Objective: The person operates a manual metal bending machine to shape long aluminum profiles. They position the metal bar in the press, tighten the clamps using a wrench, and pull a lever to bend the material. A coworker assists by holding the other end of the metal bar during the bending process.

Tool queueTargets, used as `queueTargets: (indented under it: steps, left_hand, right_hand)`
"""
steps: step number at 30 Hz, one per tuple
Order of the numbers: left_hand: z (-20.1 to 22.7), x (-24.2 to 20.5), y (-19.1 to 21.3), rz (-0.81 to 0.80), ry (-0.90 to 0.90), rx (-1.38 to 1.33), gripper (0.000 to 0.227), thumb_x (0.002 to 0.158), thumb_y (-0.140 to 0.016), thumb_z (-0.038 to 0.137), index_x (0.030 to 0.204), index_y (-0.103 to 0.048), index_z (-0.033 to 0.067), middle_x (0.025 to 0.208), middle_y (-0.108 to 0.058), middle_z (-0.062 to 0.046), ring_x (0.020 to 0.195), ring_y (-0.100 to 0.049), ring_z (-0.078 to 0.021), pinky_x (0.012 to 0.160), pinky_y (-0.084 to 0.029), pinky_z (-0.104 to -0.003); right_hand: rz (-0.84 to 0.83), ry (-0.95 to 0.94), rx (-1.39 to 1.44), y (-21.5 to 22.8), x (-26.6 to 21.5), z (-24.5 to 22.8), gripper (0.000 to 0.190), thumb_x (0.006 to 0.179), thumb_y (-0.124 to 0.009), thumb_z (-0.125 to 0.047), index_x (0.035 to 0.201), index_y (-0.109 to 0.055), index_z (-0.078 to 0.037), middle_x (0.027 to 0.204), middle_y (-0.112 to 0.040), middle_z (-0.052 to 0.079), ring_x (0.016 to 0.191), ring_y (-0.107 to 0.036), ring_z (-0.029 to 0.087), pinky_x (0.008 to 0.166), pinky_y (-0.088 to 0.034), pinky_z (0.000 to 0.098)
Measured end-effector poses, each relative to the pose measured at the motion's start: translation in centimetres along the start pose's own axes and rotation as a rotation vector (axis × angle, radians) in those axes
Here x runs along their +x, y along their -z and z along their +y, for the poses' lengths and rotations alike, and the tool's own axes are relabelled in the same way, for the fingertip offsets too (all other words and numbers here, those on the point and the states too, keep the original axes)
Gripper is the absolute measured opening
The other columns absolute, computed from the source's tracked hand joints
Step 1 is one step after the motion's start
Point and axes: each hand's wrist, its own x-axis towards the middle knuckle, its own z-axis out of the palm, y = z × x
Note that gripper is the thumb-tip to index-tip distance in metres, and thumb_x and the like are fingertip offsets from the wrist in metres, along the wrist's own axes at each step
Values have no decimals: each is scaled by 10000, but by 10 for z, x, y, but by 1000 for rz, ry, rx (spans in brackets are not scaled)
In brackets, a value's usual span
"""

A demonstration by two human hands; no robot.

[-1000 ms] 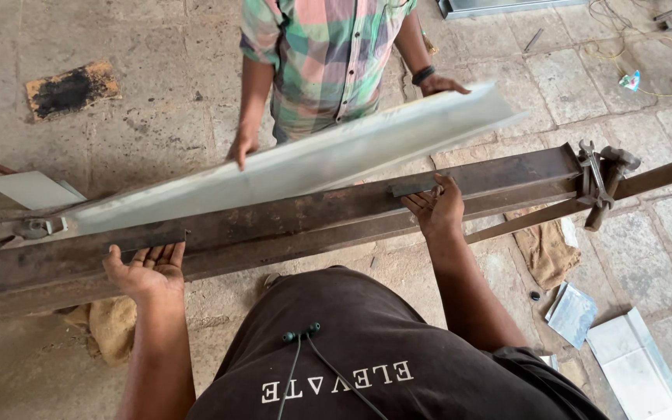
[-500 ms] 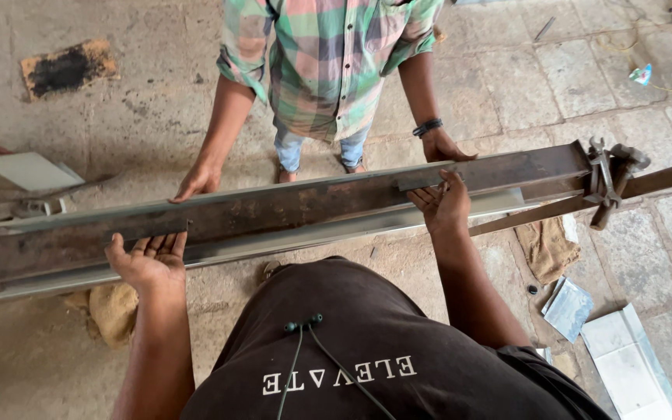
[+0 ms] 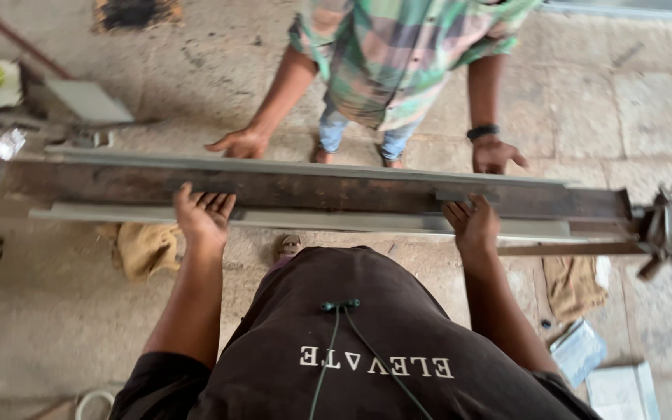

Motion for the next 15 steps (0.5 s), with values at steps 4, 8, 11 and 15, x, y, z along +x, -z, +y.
queueTargets:
  steps: [4, 8, 11, 15]
  left_hand:
    - [13, -16, 9, -72, -78, 688, 578, 947, -640, 373, 1351, -582, -37, 1218, -636, -280, 1077, -682, -424, 841, -573, -489]
    - [27, -67, 8, -167, -518, 1685, 567, 882, -744, 495, 1265, -660, 86, 1156, -711, -156, 982, -691, -319, 867, -563, -464]
    - [33, -101, 3, -252, -679, 1933, 418, 808, -803, 426, 1107, -739, 142, 1149, -733, -60, 1139, -610, -263, 1026, -376, -527]
    - [36, -111, -8, -215, -492, 2036, 317, 935, -745, 420, 1066, -748, 132, 1185, -723, -64, 1203, -596, -229, 1178, -303, -453]
  right_hand:
    - [-232, 163, -429, 29, 14, -9, 359, 940, -723, -255, 1112, -653, 51, 993, -733, 180, 866, -748, 322, 789, -642, 443]
    - [-308, 760, -1400, 42, -5, -6, 323, 959, -814, -347, 983, -740, -33, 878, -728, 150, 749, -690, 252, 687, -531, 356]
    - [-468, 928, -1381, 38, -11, 13, 406, 823, -877, -362, 973, -684, -38, 832, -728, 92, 720, -703, 199, 645, -555, 348]
    - [-464, 990, -1417, 43, -7, 27, 423, 785, -920, -361, 962, -678, -62, 848, -742, 55, 732, -712, 161, 651, -583, 341]
